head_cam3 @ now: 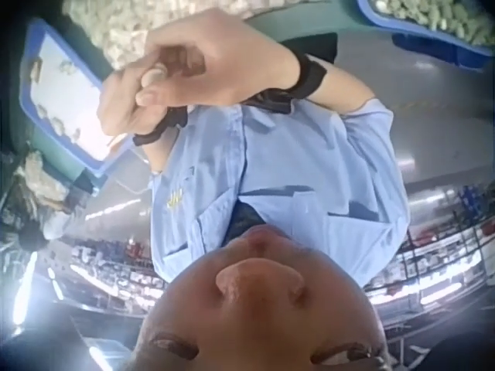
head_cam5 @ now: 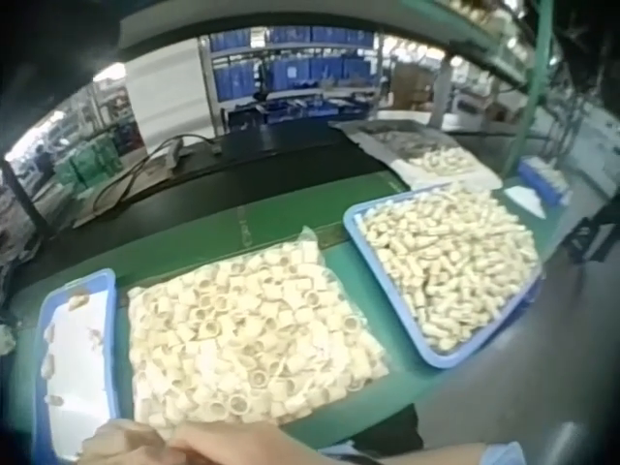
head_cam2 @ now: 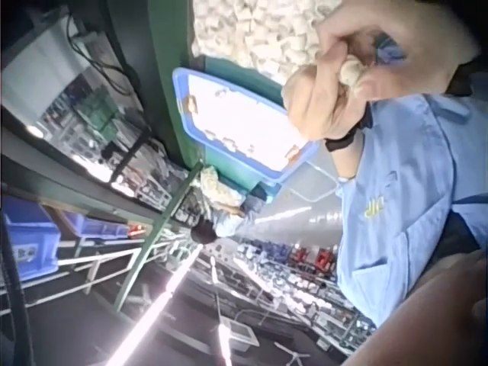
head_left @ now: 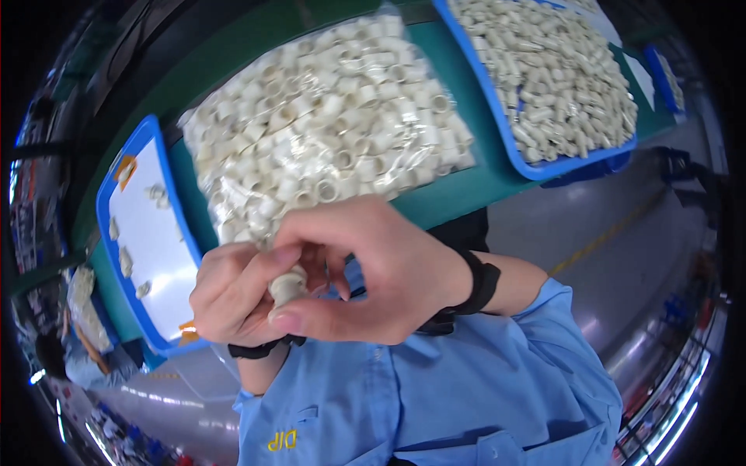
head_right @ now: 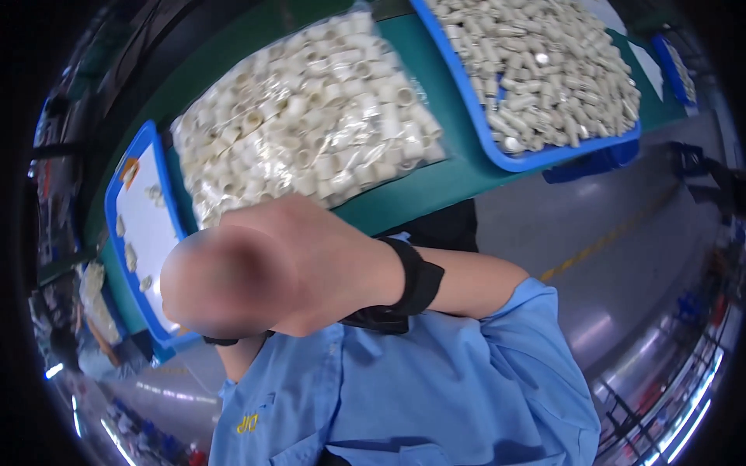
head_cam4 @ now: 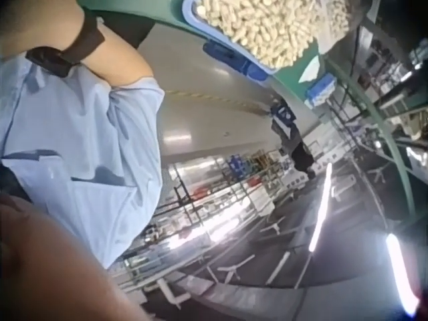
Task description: The person picks up a connector and a sleeve by hand, fits the sleeve over the connector, and places the assembled unit onto a blue tray, repeating the process.
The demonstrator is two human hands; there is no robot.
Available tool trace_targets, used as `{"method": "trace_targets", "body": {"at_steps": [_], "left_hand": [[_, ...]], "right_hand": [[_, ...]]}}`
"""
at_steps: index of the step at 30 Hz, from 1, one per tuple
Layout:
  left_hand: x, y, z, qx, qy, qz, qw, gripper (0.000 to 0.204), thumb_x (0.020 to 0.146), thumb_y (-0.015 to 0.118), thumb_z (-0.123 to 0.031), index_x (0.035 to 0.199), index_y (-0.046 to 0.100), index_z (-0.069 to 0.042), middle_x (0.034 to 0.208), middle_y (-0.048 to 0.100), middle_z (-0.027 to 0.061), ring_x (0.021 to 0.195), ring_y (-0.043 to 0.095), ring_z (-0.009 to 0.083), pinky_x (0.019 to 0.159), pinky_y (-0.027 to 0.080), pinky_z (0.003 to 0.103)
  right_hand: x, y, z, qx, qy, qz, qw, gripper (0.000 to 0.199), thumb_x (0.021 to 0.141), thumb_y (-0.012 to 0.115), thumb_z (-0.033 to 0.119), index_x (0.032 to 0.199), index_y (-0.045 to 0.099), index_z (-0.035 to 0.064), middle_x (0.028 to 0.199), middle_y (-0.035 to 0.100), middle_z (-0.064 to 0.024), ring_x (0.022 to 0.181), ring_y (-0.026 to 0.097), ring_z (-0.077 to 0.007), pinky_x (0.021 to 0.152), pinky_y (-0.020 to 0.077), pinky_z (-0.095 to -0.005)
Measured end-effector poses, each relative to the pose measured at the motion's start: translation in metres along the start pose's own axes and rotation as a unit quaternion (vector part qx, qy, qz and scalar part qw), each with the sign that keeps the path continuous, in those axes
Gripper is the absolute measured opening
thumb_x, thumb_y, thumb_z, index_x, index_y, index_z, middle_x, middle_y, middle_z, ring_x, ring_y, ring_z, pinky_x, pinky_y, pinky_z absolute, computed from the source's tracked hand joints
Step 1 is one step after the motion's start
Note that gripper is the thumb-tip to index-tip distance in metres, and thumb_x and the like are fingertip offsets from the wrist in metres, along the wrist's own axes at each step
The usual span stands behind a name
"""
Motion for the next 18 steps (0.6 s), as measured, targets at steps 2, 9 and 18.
{"method": "trace_targets", "body": {"at_steps": [2,9,18], "left_hand": [[0.001,0.000,-0.001,-0.010,0.006,0.026,1.000,0.027,0.072,0.080,-0.014,0.091,0.074,0.004,0.063,0.057,0.0059,0.053,0.056,0.0167,0.048,0.039,0.028],[-0.046,-0.084,0.058,0.219,-0.227,0.007,0.949,0.025,0.081,0.077,-0.014,0.097,0.072,0.005,0.057,0.052,0.0019,0.052,0.044,0.0093,0.049,0.034,0.024],[-0.007,-0.089,0.084,0.352,-0.270,0.018,0.896,0.027,0.086,0.076,-0.020,0.107,0.073,-0.003,0.065,0.062,0.0108,0.054,0.060,0.0208,0.054,0.047,0.032]], "right_hand": [[-0.003,-0.003,-0.002,-0.038,-0.033,0.009,0.999,0.033,0.085,0.074,0.025,0.101,0.063,-0.0014,0.083,0.066,-0.0034,0.073,0.062,-0.0087,0.061,0.0475,-0.0237],[-0.075,-0.176,-0.018,-0.352,0.057,-0.407,0.841,0.020,0.091,0.069,0.021,0.088,0.071,0.0016,0.079,0.068,-0.0016,0.074,0.061,-0.0088,0.067,0.0470,-0.0231],[-0.087,-0.235,-0.037,-0.750,0.167,-0.251,0.588,0.021,0.076,0.074,0.022,0.074,0.068,0.0018,0.074,0.065,-0.0147,0.082,0.062,-0.0360,0.074,0.0499,-0.0457]]}}
Point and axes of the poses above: each hand's wrist, its own x-axis towards the middle knuckle, its own y-axis out of the palm, z = x × y, the point moved 6 cm from there along x, towards the middle knuckle
